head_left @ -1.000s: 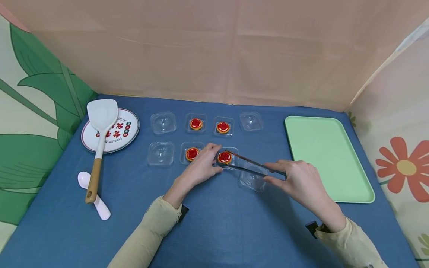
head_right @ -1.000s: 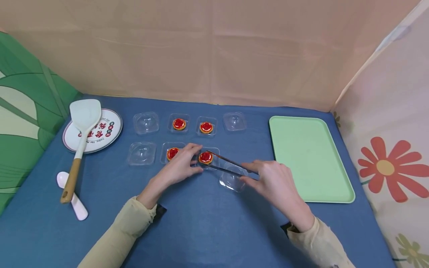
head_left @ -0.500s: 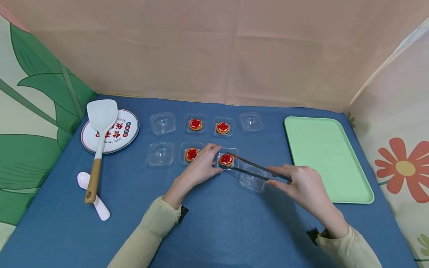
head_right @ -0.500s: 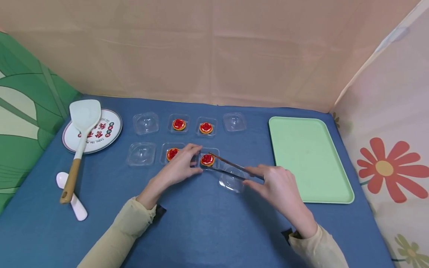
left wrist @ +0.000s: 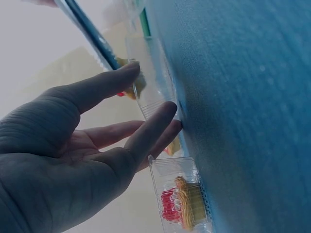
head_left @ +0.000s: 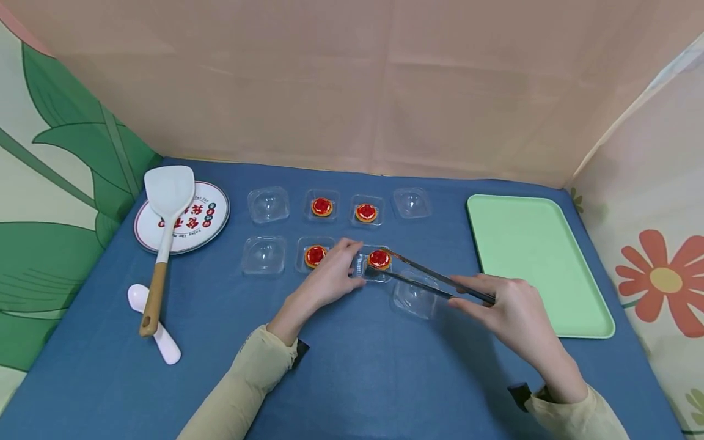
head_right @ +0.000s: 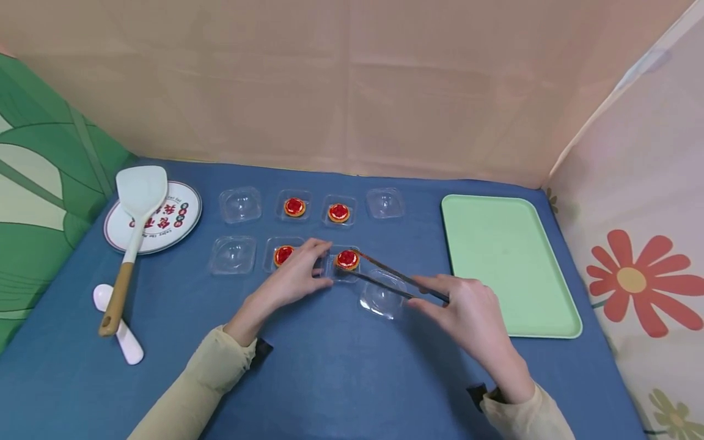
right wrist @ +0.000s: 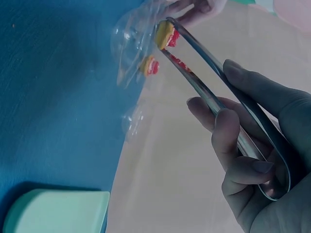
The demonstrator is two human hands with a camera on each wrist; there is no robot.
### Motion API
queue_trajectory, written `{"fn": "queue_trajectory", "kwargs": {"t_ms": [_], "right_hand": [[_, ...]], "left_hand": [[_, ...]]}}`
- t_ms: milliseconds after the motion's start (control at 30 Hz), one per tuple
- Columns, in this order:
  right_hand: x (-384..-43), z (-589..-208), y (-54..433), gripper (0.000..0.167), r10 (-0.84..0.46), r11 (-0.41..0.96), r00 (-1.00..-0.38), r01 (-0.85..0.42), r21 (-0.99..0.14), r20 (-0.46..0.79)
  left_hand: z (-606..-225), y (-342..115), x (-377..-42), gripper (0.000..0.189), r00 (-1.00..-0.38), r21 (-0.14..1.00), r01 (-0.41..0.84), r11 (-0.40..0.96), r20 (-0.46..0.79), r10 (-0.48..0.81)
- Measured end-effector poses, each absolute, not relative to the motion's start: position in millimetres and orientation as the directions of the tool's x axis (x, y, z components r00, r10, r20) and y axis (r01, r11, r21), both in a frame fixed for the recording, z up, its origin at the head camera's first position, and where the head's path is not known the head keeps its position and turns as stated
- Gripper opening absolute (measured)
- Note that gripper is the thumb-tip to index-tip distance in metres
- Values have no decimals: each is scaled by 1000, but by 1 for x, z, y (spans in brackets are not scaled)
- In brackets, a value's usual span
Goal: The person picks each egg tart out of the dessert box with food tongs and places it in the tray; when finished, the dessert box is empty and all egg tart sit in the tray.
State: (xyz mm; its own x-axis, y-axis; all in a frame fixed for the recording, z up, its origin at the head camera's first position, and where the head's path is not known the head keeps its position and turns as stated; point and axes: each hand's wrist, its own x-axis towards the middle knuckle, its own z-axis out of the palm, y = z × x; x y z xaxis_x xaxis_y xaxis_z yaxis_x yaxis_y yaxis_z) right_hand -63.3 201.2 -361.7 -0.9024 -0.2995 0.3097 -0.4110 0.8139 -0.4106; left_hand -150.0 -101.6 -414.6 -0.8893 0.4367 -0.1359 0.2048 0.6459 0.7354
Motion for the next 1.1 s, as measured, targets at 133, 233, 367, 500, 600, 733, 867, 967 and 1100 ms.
{"fn": "queue_trajectory", "kwargs": {"t_ms": [133,233,367,500,600,733,867,967,1100], "right_hand": [[-60,-360,208,40,-267,818,-906,-393,-420,327],[-57,-359,213,41,-244,828,-912,-373,-418,330],[-53,-357,219,42,-208,846,-924,-335,-416,321],[-47,-355,227,44,-156,864,-939,-280,-418,306],[-44,-353,234,44,-110,871,-951,-233,-433,290],[-39,-353,246,44,-43,871,-964,-166,-463,264],[-34,-354,260,45,20,885,-963,-108,-453,269],[-31,-357,268,47,72,898,-956,-62,-436,284],[-27,-360,278,48,128,912,-953,3,-410,276]], "left_hand": [[-416,-101,-150,77,-890,735,205,646,-135,436],[-416,-101,-149,77,-889,734,206,648,-136,436],[-415,-101,-149,77,-889,734,203,648,-138,436],[-414,-100,-149,77,-889,729,208,652,-138,437],[-413,-100,-149,77,-889,725,211,655,-137,438],[-413,-101,-149,77,-890,723,220,654,-127,439],[-414,-101,-149,78,-889,727,217,651,-129,440],[-415,-102,-150,78,-890,728,215,651,-128,437],[-415,-102,-150,77,-891,723,232,650,-110,441]]}}
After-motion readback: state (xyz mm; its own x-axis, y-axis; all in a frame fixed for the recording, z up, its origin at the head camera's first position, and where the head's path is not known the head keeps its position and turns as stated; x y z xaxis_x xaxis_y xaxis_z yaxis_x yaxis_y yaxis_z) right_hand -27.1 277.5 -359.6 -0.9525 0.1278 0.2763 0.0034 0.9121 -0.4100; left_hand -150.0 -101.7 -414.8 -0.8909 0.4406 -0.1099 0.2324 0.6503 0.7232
